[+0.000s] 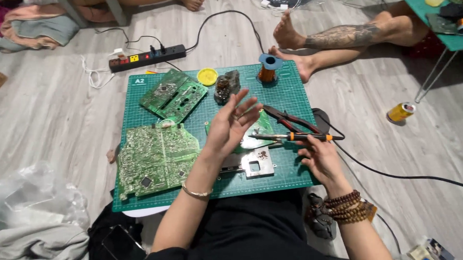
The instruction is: Soldering electronic components onto circuit boards using a soldering iron and solder wire on a cutting mat.
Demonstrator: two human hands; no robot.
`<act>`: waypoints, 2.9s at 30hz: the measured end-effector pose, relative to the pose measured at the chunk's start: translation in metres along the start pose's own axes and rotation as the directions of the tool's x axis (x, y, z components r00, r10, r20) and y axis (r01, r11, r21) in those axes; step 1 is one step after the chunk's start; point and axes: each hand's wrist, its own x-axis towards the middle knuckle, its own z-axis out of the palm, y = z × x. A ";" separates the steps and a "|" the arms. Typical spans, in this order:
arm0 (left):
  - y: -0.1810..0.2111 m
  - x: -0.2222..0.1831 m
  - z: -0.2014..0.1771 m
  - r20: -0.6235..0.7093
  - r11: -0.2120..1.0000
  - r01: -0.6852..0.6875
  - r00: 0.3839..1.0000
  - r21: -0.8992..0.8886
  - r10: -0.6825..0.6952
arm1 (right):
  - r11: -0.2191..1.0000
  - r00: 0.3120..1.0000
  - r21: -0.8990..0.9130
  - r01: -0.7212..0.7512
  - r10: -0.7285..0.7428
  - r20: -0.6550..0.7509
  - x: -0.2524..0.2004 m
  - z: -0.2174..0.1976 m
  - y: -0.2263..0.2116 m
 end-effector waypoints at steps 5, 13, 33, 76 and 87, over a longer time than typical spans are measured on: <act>0.014 0.007 0.011 0.051 0.999 0.039 0.998 0.011 -0.039 | 0.992 0.992 -0.005 -0.129 0.129 -0.006 -0.008 0.010 -0.019; 0.019 -0.004 0.020 0.004 0.992 0.121 0.993 -0.030 -0.121 | 0.948 0.959 -0.150 -0.281 0.282 -0.013 -0.030 0.017 -0.038; -0.043 -0.042 0.020 0.301 0.964 0.203 0.921 0.171 -0.248 | 0.998 0.911 0.021 -0.063 0.049 0.409 -0.047 0.067 0.002; 0.036 -0.173 -0.006 0.236 0.236 -0.100 0.710 0.967 -0.664 | 0.078 0.653 -0.673 0.735 0.184 0.734 0.024 -0.018 0.254; 0.025 -0.165 -0.026 0.178 0.201 -0.072 0.791 0.977 -0.585 | 0.078 0.763 -0.771 0.632 0.113 0.637 0.010 -0.096 0.251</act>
